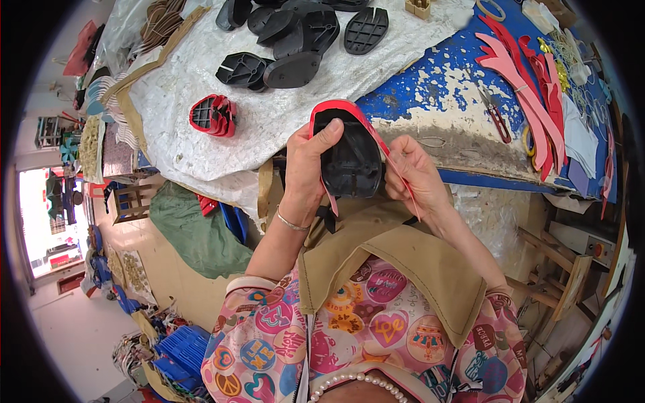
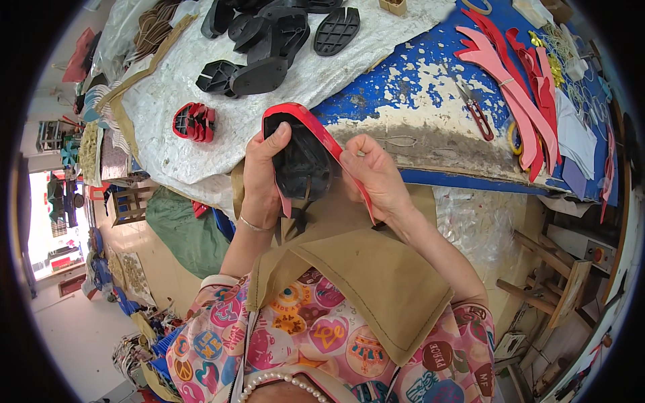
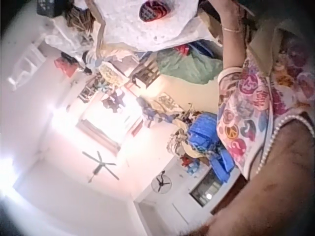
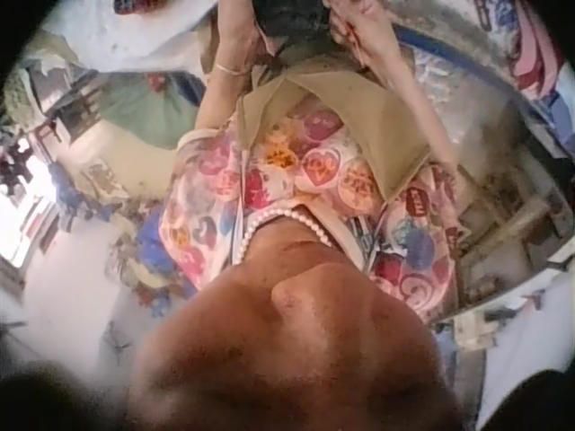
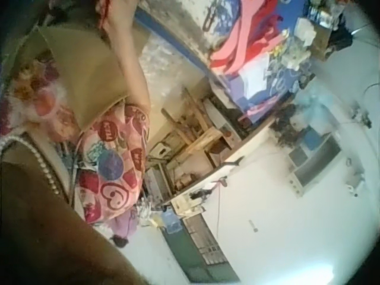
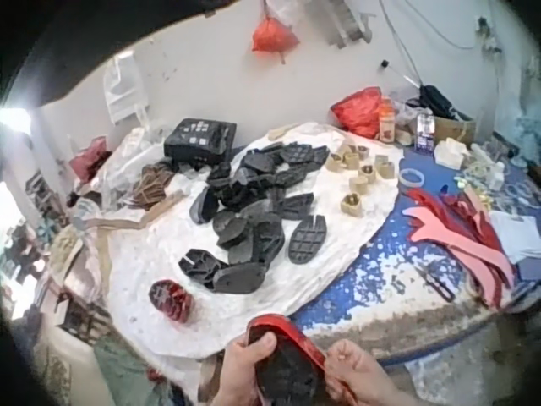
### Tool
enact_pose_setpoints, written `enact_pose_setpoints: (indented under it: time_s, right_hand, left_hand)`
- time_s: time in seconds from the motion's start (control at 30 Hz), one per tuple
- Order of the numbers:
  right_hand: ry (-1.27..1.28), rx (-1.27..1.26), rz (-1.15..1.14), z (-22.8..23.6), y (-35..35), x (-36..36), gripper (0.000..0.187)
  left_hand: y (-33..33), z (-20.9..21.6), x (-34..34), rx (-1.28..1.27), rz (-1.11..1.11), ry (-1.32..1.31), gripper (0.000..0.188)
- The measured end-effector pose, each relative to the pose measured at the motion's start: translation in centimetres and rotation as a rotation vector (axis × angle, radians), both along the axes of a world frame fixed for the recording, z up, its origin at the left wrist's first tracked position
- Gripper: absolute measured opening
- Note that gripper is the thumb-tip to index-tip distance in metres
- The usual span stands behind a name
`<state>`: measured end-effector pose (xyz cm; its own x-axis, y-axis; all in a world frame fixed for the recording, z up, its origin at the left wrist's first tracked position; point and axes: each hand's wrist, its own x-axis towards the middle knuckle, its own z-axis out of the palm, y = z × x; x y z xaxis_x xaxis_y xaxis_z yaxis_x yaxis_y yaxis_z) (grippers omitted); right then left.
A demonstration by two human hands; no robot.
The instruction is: Assembling and sorting various shoe sole components at a workshop table.
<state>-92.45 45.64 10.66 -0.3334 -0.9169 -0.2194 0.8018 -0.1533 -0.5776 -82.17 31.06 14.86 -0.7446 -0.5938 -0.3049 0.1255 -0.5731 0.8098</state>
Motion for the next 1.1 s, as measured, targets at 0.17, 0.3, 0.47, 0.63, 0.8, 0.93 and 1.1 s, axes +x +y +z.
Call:
enact_pose_setpoints:
  time_s: [0.17, 0.3, 0.47, 0.63, 0.8, 0.93, 1.1]
  right_hand:
    - [-0.093, -0.04, -0.024, 0.2, -0.1, 0.2, 0.012]
    - [-0.018, 0.042, -0.064, -0.3, 0.2, 0.3, 0.011]
    - [-0.227, 0.003, 0.021, -0.3, 0.3, 0.6, 0.013]
    - [-0.354, -0.119, 0.159, -1.5, -0.1, 0.8, 0.009]
    - [0.229, 0.056, 0.232, -0.1, 0.4, -1.0, 0.022]
    - [1.202, -0.058, 0.129, 1.3, 1.6, -1.9, 0.032]
    - [1.223, 0.221, 0.319, 3.5, 1.0, -1.0, 0.022]
  left_hand:
    - [0.7, -0.1, -1.2, 0.034, 0.05, 0.041, 0.026]
    - [1.2, -0.2, -1.3, -0.08, 0.01, 0.03, 0.032]
    - [0.5, 0.0, -0.5, -0.01, -0.219, 0.329, 0.079]
    - [0.9, 0.3, 0.1, 0.282, -0.514, 0.469, 0.093]
    - [1.2, 0.1, 0.4, 0.279, -0.418, 0.4, 0.08]
    - [0.2, 0.5, 0.4, 0.219, -0.387, 0.427, 0.073]
    - [-0.1, 0.2, 1.3, 0.301, -0.344, 0.534, 0.068]
